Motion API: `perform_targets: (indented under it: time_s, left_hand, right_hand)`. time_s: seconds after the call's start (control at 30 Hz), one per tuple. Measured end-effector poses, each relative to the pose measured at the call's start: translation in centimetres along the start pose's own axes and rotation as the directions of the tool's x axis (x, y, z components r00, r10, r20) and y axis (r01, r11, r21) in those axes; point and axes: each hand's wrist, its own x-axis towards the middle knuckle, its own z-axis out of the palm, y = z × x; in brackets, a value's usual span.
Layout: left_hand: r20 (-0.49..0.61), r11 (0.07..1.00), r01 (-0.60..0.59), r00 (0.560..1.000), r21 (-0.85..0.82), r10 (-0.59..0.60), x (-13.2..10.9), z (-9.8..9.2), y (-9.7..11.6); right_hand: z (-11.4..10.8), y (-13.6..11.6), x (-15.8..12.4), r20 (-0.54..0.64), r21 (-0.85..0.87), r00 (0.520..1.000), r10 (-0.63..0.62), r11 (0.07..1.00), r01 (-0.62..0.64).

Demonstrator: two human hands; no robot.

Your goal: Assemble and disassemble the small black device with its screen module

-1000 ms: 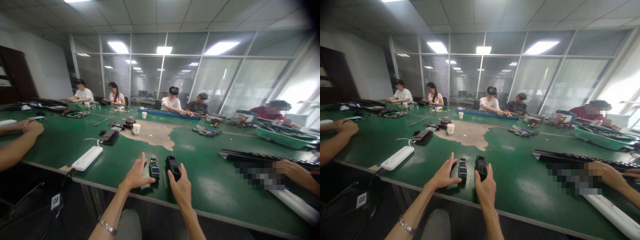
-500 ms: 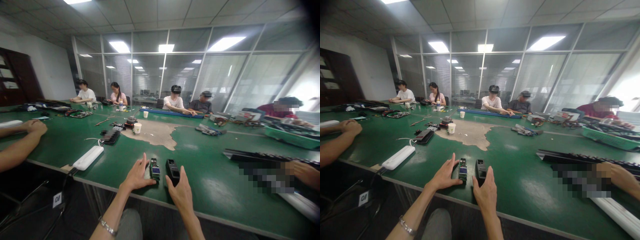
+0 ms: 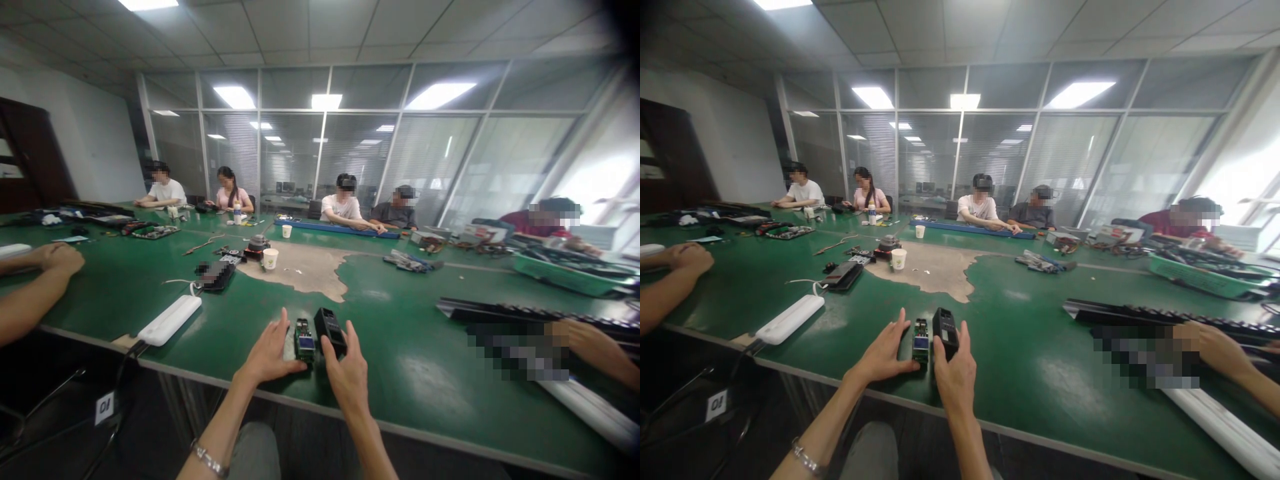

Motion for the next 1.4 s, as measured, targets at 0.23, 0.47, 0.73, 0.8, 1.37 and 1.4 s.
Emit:
perform_targets:
  time_s: [0.23, 0.47, 0.73, 0.8, 1.37, 1.4]
  left_hand:
    - [0.004, 0.998, -0.056, 0.998, -0.006, 0.056, 0.0, 0.0, -0.6]
    - [-0.002, 0.996, -0.08, 0.997, -0.032, 0.08, -0.3, -0.5, -0.5]
    - [-0.051, 0.984, 0.047, 0.997, -0.173, -0.056, 0.1, -0.4, -1.1]
    - [-0.053, 0.983, 0.062, 0.996, -0.174, -0.073, 0.2, -0.2, -1.3]
    - [-0.04, 0.971, 0.054, 0.997, -0.231, -0.065, 0.3, -0.2, -1.1]
    - [-0.041, 0.971, 0.059, 0.997, -0.232, -0.071, 0.3, -0.2, -1.1]
  right_hand:
    - [2.6, -3.1, 0.0, 0.073, -0.045, 0.997, -0.039, 0.998, 0.043]
    - [4.0, -3.4, -1.1, 0.134, -0.155, 0.988, -0.073, 0.983, 0.094]
    - [4.2, -2.7, -2.1, 0.117, -0.204, 0.987, -0.113, 0.97, 0.135]
    - [4.1, -3.0, -2.1, 0.127, -0.23, 0.986, -0.108, 0.964, 0.135]
    - [4.4, -1.2, -2.4, 0.175, -0.176, 0.977, -0.122, 0.972, 0.153]
    - [4.5, -1.1, -2.3, 0.18, -0.157, 0.976, -0.12, 0.976, 0.149]
